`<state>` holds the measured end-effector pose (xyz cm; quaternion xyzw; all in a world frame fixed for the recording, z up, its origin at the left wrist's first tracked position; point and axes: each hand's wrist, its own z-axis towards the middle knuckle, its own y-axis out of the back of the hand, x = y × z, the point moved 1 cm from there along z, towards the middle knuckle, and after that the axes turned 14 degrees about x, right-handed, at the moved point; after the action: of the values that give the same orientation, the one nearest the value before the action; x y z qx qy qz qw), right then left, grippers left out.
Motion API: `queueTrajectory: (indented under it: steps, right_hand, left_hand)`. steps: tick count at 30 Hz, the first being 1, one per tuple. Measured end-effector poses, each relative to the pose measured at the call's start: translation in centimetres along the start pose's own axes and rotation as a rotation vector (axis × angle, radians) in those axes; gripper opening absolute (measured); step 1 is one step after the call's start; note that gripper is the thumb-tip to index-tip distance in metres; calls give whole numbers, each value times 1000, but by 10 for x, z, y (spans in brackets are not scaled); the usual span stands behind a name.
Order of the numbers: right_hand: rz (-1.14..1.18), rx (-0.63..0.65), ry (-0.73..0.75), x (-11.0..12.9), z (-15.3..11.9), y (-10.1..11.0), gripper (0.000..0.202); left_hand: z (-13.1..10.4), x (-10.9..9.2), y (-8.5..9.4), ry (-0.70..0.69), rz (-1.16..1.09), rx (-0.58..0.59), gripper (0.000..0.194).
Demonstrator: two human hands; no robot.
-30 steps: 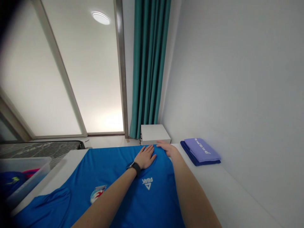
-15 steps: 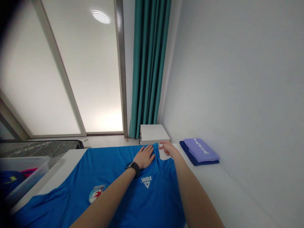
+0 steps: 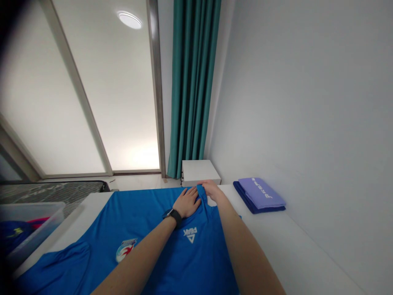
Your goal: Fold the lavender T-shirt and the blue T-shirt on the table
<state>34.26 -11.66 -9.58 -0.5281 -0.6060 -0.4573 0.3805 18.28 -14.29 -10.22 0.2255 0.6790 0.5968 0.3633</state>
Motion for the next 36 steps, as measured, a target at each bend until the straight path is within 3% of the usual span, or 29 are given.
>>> queueTrajectory:
  steps: [9,20,24,31,36]
  right_hand:
    - [78,105,-108,-2,-2,13,39]
    - [176,-137,56,-4,-5,23,56]
    - [175,-198,54,-8,-8,27,54]
    - [-26,-58,-97,-14,-34,24,53]
    - [-254,-6,-25,-16,-58,11,55]
  left_hand:
    - [2,2,-2,14,-9,2,53]
    - [0,1,-1,93,-7,-21,53]
    - [2,2,-5,99,-8,-30,55]
    - [3,2,-6,157,-25,-32,57]
    - [4,3,-9,230,-36,-46,60]
